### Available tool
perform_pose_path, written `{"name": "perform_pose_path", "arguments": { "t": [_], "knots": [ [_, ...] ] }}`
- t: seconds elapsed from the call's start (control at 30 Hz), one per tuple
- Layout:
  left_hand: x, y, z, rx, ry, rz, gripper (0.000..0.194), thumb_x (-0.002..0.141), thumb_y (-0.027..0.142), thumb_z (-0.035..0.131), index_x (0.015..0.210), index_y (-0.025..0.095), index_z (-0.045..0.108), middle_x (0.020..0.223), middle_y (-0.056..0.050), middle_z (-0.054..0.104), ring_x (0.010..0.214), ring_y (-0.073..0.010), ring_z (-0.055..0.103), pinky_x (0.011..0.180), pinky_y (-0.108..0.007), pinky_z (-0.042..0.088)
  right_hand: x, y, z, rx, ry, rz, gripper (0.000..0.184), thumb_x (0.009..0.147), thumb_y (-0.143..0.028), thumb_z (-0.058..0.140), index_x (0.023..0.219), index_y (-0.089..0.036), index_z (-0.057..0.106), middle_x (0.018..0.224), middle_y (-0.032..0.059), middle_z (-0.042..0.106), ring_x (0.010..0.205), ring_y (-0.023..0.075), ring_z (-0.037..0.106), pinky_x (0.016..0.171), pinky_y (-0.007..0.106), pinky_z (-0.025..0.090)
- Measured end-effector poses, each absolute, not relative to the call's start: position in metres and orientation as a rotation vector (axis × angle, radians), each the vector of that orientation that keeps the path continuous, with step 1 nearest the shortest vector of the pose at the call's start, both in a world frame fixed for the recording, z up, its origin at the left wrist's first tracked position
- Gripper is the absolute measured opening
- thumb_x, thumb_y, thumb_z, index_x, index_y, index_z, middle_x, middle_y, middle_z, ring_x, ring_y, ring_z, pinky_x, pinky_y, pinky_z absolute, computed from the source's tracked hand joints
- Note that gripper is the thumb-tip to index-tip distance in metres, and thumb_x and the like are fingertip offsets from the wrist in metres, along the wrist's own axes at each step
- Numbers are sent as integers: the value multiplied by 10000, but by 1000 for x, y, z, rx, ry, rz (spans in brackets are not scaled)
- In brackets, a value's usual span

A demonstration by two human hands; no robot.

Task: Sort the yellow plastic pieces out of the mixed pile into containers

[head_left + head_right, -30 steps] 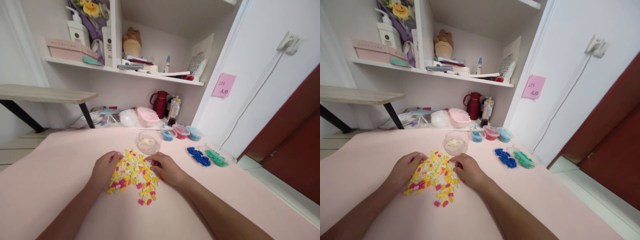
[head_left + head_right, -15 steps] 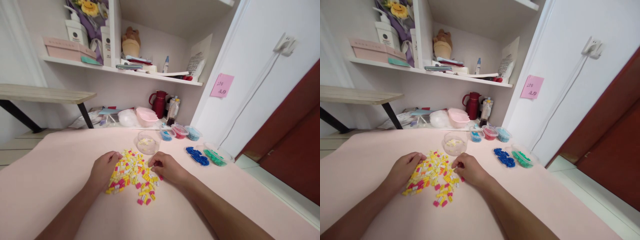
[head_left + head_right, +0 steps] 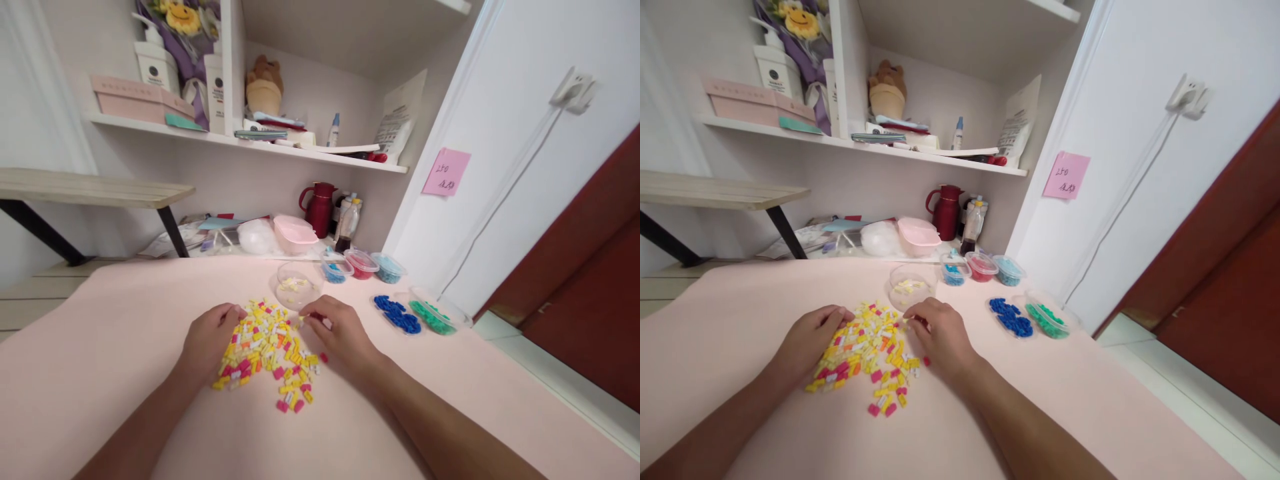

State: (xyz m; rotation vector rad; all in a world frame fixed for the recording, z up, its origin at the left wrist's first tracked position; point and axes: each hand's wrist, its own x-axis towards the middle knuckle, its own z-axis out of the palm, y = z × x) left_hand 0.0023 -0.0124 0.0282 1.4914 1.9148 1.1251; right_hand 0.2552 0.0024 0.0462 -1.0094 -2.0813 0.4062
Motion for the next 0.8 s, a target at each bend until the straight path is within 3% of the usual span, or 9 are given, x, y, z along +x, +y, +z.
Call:
{"name": "perform_pose_path", "arguments": {
  "t": [0.27, 0.4, 0.47, 0.63, 0.8],
  "knots": [
    [0, -12, 25, 1517, 1915, 1119, 327, 824, 446, 428, 793, 267, 699, 954, 9, 753, 963, -211, 654, 824, -286, 455, 253, 24, 67, -1083, -1687, 316, 197, 856, -314, 559, 925, -204, 706, 667, -3, 615, 589, 142, 522, 579, 253, 421],
    [-2, -11, 23, 1529, 1905, 1126, 329, 828, 447, 425, 791, 263, 695, 943, 10, 756, 944, -203, 664, 799, -269, 464, 255, 50, 61, -1146, -1715, 239, 253, 837, -340, 564, 968, -204, 733, 796, 37, 683, 642, 155, 564, 631, 275, 452],
    [-2, -11, 23, 1546, 1909, 1128, 322, 826, 433, 423, 780, 266, 693, 931, 15, 757, 924, -198, 670, 790, -265, 465, 257, 55, 53, -1167, -1733, 312, 306, 856, -343, 526, 1042, -201, 723, 862, 54, 693, 628, 152, 579, 634, 286, 474],
    [-1, -11, 21, 1561, 1902, 1155, 337, 829, 447, 419, 762, 259, 690, 913, 11, 755, 894, -196, 669, 773, -271, 464, 259, 41, 46, -1128, -1654, 516, 353, 885, -346, 473, 1121, -185, 681, 788, 24, 642, 535, 118, 558, 590, 268, 482],
    [0, -12, 24, 1523, 1914, 1132, 328, 827, 441, 420, 792, 264, 694, 927, 17, 751, 917, -195, 662, 781, -274, 455, 258, 24, 55, -1040, -1799, 776, 224, 847, -288, 525, 949, -193, 700, 747, 5, 640, 607, 125, 592, 612, 246, 480]
  ]
}}
